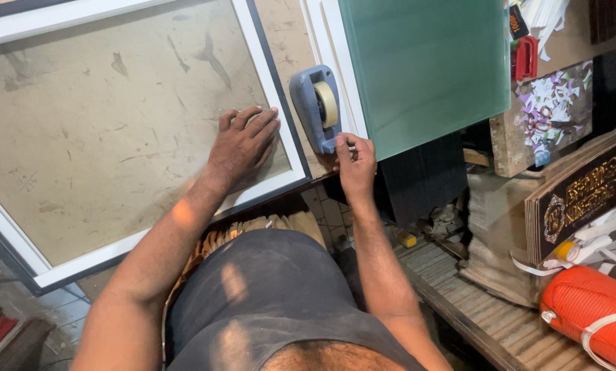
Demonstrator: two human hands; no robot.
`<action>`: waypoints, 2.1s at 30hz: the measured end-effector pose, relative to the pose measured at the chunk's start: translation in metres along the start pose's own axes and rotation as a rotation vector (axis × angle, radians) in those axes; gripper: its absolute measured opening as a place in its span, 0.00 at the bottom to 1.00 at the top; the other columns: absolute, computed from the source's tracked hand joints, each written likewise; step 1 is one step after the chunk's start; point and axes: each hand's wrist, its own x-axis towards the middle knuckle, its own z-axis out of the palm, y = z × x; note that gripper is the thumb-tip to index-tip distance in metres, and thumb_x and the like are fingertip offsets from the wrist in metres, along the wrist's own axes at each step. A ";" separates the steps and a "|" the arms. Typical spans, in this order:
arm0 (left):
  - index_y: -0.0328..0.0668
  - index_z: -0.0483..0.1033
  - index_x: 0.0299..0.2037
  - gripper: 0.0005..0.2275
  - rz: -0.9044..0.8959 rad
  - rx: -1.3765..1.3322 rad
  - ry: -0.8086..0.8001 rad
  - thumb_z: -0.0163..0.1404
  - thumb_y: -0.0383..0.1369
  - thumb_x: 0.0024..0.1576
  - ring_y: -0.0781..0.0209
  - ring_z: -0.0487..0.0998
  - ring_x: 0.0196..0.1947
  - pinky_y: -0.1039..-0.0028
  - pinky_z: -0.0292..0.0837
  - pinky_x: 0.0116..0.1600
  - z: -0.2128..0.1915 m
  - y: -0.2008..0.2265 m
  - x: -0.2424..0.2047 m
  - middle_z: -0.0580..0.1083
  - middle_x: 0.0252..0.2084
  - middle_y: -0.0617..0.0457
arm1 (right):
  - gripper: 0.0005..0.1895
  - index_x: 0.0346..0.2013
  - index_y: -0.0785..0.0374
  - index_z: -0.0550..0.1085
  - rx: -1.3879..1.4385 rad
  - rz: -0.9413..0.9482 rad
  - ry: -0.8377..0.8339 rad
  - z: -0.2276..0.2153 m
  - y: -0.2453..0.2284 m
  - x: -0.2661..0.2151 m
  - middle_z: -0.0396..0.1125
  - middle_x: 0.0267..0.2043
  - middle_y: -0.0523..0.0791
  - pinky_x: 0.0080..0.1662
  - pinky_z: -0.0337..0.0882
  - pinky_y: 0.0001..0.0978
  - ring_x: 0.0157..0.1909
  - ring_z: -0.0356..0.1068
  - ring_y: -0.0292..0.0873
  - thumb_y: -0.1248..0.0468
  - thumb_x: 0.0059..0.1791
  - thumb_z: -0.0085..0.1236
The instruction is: The person assembles a picture frame by hand, inserting white plastic strips into the frame's grooves and pressing them into place. They repeatedly adjust and secure the strips along each side of the frame, ensuring a tight fit.
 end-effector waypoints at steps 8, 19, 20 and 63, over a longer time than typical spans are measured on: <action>0.48 0.76 0.60 0.16 -0.003 0.007 0.025 0.53 0.39 0.64 0.58 0.65 0.67 0.60 0.55 0.67 0.004 0.000 0.000 0.69 0.67 0.58 | 0.13 0.39 0.66 0.81 -0.105 -0.036 -0.162 -0.013 0.008 0.026 0.69 0.43 0.43 0.41 0.70 0.26 0.37 0.67 0.35 0.57 0.51 0.65; 0.48 0.74 0.62 0.20 -0.012 -0.009 -0.055 0.52 0.45 0.62 0.58 0.64 0.67 0.57 0.54 0.68 0.005 -0.002 0.002 0.67 0.69 0.57 | 0.12 0.36 0.70 0.76 0.314 -0.092 -0.238 -0.022 0.025 0.009 0.63 0.55 0.44 0.43 0.82 0.31 0.47 0.71 0.35 0.60 0.53 0.60; 0.48 0.74 0.62 0.21 -0.015 0.003 -0.076 0.52 0.46 0.62 0.57 0.63 0.67 0.57 0.53 0.68 0.003 -0.002 0.000 0.67 0.69 0.56 | 0.13 0.37 0.71 0.76 0.242 -0.171 -0.226 -0.021 0.028 0.004 0.62 0.54 0.45 0.43 0.82 0.31 0.48 0.70 0.36 0.61 0.54 0.60; 0.44 0.65 0.68 0.50 -0.065 -0.061 -0.244 0.55 0.71 0.40 0.54 0.51 0.73 0.56 0.38 0.74 0.004 -0.002 -0.007 0.57 0.73 0.53 | 0.17 0.43 0.64 0.61 -0.053 0.094 -0.276 0.034 0.032 -0.053 0.72 0.27 0.44 0.25 0.72 0.24 0.24 0.72 0.33 0.67 0.51 0.62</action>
